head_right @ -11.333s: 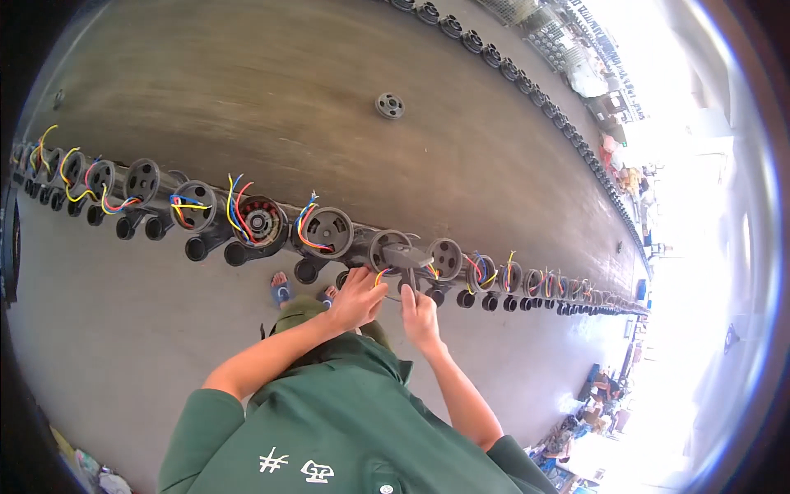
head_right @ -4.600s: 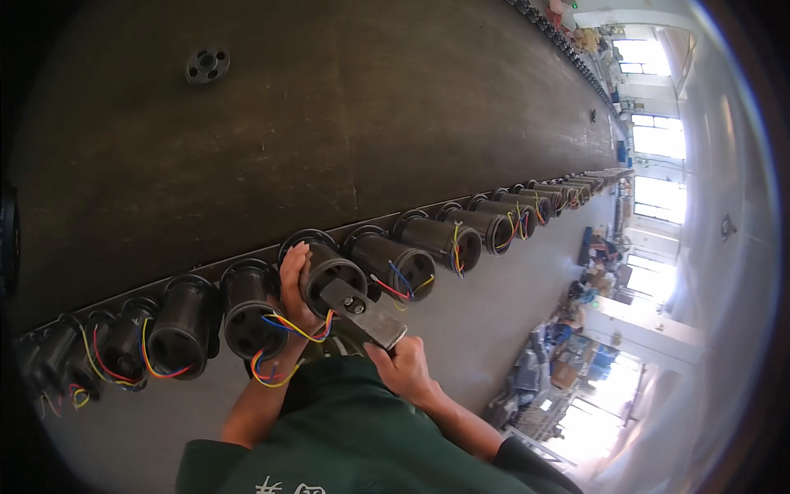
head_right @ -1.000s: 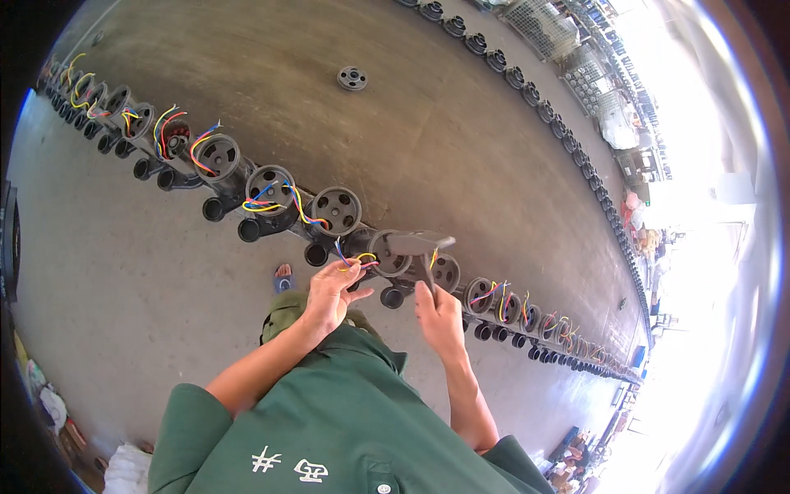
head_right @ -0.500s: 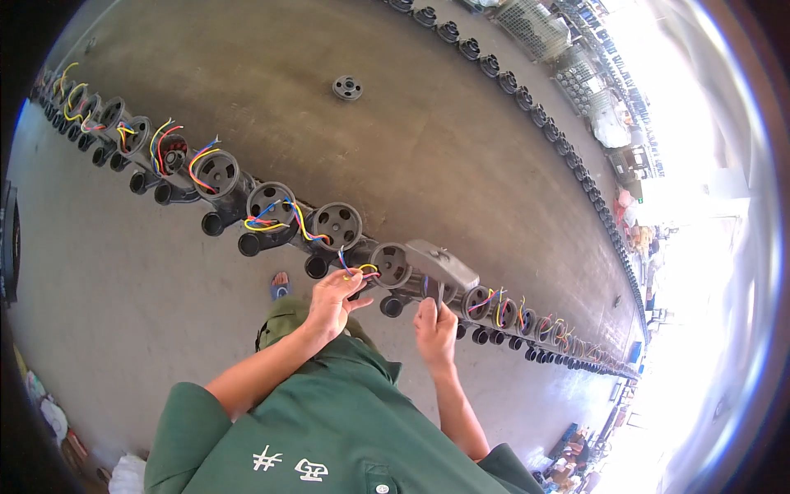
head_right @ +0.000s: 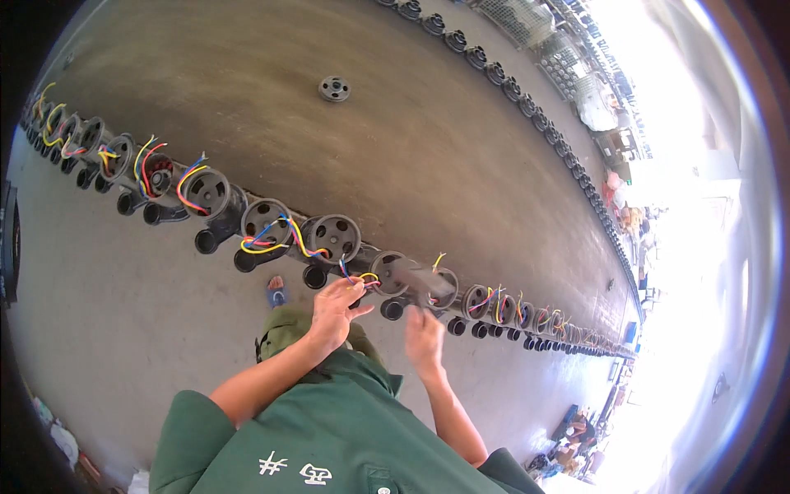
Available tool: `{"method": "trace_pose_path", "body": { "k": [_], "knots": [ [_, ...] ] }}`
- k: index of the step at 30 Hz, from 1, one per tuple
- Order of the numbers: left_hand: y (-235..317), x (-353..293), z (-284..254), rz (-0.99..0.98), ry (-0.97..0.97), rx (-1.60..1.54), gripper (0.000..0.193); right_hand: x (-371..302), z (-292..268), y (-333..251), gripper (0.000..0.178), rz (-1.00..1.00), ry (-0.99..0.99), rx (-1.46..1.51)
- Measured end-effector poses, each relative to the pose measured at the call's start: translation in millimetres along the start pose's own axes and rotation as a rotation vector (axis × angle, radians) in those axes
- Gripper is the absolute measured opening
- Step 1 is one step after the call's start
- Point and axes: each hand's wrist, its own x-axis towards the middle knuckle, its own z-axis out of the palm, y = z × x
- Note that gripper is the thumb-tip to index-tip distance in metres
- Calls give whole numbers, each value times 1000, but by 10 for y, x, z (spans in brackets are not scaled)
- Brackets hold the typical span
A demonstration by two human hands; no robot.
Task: The person assembles electronic components by inserting internal pieces into cylindrical black housings and securing them using a handheld tool. They work down a long row of identical components, repeatedly inserting the parts and then pressing or hammering them into place with the tool.
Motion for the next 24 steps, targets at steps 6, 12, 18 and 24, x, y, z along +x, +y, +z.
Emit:
{"method": "trace_pose_path", "body": {
  "k": [6, 12, 18, 24],
  "knots": [
    [-23, -37, 39, 34, 29, 15, 13, 98, -194, -99, 46, 180, -169, 39],
    [-100, -108, 195, 89, 59, 91, 16, -15, -119, 101, 42, -237, 134, -223],
    [-217, -104, 380, 242, 60, 137, 29, 386, -554, 176, 49, -66, -272, 14],
    [-1001, -351, 480, 372, 346, 354, 59, 51, -1462, 270, 44, -152, -269, 266]
  ]
}}
